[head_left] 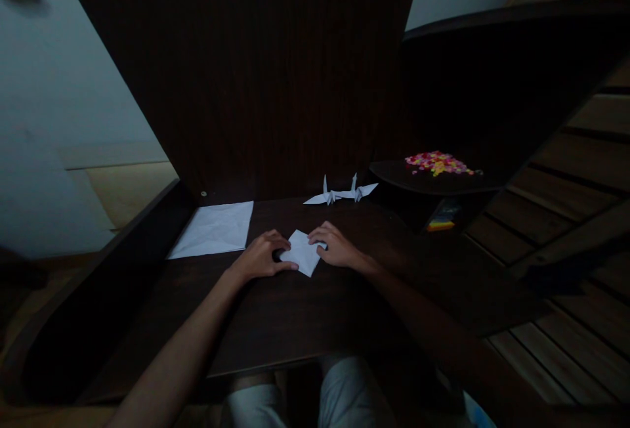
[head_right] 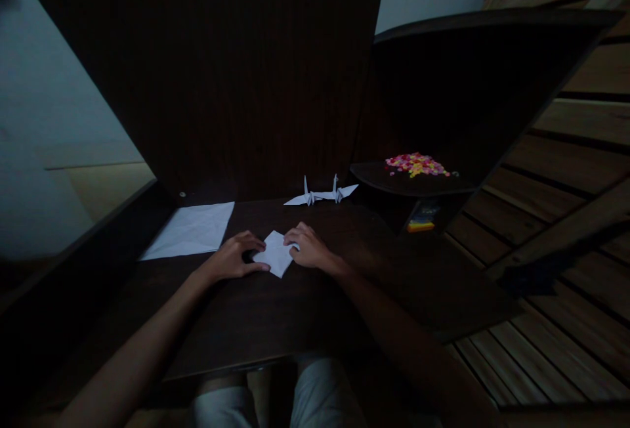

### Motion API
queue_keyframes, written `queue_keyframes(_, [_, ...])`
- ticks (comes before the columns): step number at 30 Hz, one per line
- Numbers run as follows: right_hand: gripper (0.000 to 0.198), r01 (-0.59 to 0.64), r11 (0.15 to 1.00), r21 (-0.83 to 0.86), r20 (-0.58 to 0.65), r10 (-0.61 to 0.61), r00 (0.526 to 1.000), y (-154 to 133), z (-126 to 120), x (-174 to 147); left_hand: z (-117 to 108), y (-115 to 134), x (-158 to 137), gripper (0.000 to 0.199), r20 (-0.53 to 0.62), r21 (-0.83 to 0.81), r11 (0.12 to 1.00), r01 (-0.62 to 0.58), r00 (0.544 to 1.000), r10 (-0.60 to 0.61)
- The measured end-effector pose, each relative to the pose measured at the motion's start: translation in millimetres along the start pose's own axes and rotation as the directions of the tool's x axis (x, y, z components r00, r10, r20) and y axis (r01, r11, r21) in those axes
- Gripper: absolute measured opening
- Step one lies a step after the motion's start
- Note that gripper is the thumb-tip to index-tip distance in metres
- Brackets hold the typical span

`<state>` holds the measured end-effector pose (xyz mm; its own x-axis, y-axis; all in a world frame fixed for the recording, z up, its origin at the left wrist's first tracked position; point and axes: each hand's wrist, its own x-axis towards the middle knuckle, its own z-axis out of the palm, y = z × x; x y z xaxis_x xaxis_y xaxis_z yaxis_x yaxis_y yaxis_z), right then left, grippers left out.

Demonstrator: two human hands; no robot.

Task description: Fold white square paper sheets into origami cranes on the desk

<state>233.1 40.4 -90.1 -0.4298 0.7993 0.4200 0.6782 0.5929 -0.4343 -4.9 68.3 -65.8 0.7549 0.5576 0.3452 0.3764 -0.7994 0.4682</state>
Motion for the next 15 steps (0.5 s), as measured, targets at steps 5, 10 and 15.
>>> queue_keyframes(5, [0.031,-0.001,1.0,0.009,0.043,0.0,0.999,-0.4,-5.7,-1.3,-0.9,-1.8,-1.0,0.044,-0.014,-0.007,0.999,0.04,0.999,-0.04])
queue_keyframes(10, [0.027,-0.002,1.0,0.029,0.057,0.001,0.998,-0.8,-8.9,-1.4,-1.5,-1.3,-1.4,0.034,-0.025,-0.053,0.997,0.05,0.998,-0.051])
queue_keyframes(15, [0.028,-0.021,0.999,0.037,0.057,0.019,0.998,-1.6,-9.3,-0.7,-4.6,1.3,-0.5,0.038,-0.018,-0.061,0.997,0.047,0.999,-0.048])
